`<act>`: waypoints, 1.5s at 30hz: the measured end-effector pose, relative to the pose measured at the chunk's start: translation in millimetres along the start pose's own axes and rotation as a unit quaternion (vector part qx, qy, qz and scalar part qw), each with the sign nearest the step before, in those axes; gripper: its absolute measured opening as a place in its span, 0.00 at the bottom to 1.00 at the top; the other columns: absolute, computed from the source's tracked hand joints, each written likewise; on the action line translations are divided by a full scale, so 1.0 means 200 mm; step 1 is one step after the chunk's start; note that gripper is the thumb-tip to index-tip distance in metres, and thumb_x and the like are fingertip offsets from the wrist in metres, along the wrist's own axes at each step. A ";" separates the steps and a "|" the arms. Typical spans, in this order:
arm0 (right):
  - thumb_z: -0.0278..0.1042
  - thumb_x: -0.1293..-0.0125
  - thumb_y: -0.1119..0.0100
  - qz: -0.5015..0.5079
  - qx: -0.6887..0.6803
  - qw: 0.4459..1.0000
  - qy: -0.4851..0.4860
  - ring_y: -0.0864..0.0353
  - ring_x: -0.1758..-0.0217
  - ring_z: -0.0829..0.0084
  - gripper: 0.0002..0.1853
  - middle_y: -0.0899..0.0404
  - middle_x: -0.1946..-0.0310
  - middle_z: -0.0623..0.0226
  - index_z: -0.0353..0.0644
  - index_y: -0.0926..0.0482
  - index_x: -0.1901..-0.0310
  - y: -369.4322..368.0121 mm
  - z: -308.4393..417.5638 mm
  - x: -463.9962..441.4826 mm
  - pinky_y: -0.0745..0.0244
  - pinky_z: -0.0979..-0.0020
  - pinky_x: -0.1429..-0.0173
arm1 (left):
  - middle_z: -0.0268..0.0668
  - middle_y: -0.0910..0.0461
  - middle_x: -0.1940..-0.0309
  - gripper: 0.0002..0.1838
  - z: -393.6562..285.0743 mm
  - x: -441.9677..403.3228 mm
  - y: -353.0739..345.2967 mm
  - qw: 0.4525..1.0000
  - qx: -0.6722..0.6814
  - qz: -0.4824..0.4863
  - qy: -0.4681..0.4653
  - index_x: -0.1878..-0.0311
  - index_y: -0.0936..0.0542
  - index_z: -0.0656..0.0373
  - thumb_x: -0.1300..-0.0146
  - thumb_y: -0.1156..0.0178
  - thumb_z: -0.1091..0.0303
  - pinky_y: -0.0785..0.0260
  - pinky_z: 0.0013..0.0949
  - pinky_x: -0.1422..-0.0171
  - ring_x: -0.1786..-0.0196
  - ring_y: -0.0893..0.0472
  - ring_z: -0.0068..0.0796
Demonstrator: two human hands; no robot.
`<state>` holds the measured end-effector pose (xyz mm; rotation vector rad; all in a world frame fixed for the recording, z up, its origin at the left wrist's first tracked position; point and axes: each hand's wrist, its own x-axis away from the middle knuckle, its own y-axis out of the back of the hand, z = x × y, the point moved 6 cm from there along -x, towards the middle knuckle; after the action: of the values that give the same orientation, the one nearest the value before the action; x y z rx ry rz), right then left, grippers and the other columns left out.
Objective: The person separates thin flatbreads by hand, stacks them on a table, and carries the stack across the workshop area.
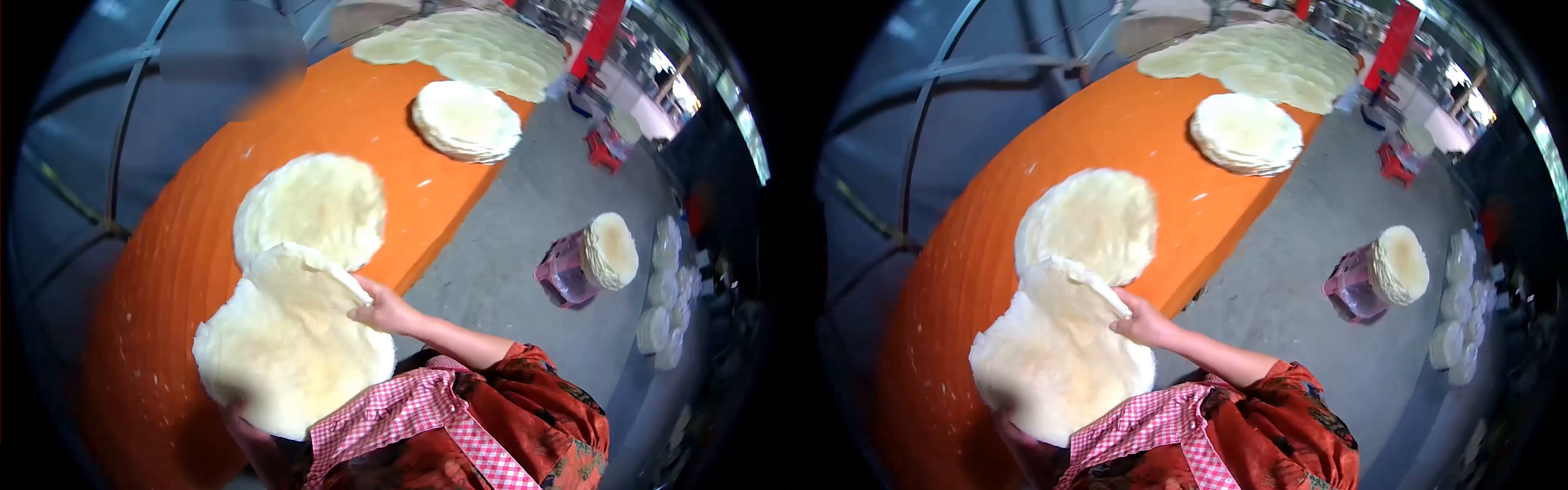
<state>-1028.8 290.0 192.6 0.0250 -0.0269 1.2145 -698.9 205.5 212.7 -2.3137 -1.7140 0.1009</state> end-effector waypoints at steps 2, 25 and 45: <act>0.22 0.41 0.41 -0.048 0.011 0.999 -0.006 0.27 0.47 0.78 0.31 0.24 0.50 0.70 0.42 0.35 0.34 0.35 0.04 0.07 0.29 0.72 0.43 | 0.56 0.38 0.36 0.30 0.15 -0.11 -0.10 0.992 -0.093 0.075 -0.043 0.35 0.41 0.66 0.36 0.50 0.58 0.34 0.48 0.36 0.37 0.31 0.52; 0.17 0.43 0.42 -0.241 -0.054 0.965 0.092 0.18 0.55 0.69 0.26 0.20 0.54 0.61 0.37 0.31 0.41 3.23 0.58 -0.73 0.22 0.66 0.49 | 0.46 0.37 0.33 0.35 0.50 -1.22 -3.33 0.934 0.282 0.212 0.063 0.31 0.43 0.65 0.45 0.51 0.78 0.46 0.45 0.26 0.31 0.38 0.45; 0.14 0.39 0.48 -0.166 -0.147 0.975 0.019 0.20 0.53 0.74 0.19 0.20 0.53 0.64 0.36 0.27 0.46 3.81 0.03 -1.03 0.25 0.70 0.46 | 0.36 0.25 0.55 0.24 1.32 -1.34 -3.65 0.996 0.028 0.041 0.073 0.46 0.31 0.62 0.49 0.40 0.80 0.28 0.31 0.57 0.57 0.24 0.29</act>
<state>-1814.7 361.7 194.2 -0.2448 -0.1620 0.8672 -1514.0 193.0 112.8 -2.2903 -1.5267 -0.0029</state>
